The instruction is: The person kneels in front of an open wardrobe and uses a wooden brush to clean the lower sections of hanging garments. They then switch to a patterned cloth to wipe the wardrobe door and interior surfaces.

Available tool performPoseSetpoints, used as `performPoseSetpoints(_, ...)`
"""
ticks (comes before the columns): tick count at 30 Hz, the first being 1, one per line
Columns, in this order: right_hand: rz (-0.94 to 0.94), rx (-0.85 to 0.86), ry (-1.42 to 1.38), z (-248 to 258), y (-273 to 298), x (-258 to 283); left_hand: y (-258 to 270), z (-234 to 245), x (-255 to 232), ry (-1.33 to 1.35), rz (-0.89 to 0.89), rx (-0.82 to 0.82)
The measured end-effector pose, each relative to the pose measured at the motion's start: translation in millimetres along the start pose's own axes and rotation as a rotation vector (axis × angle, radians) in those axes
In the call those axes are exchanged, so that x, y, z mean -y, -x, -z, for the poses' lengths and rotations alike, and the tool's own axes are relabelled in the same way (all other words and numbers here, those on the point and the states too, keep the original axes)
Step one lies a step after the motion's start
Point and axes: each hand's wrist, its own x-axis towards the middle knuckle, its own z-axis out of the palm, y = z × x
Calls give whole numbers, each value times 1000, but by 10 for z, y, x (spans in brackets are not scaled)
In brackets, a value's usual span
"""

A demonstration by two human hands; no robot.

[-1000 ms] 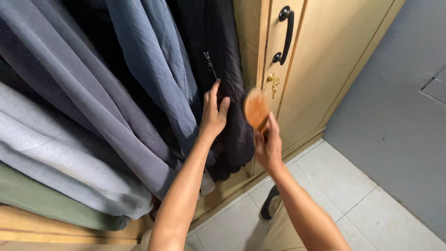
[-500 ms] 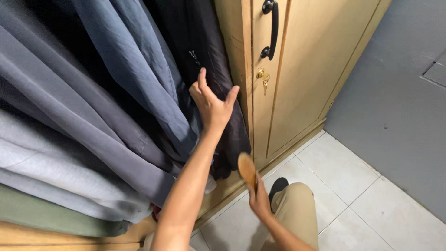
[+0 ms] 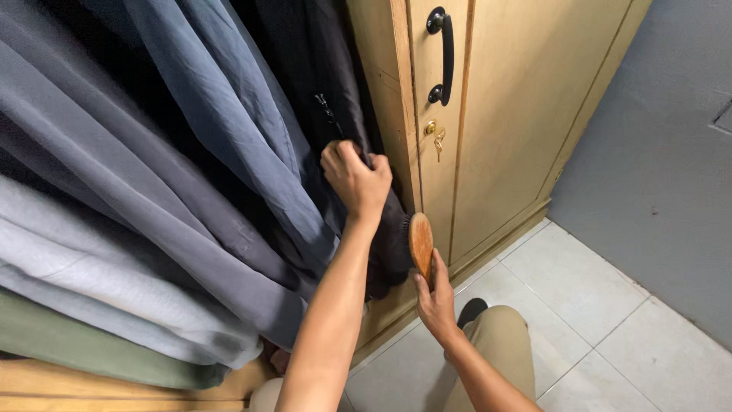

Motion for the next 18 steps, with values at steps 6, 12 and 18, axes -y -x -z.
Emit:
performPoseSetpoints(6,99,51,-47,31,-208,340,-27,516,304,319,143,120)
performPoseSetpoints(12,439,111,-101,-166,-882,1205,8,942,645,374,393,308)
performPoseSetpoints(18,453,132,-176,-620,-1382,1620,56,1099,910,825,467,432)
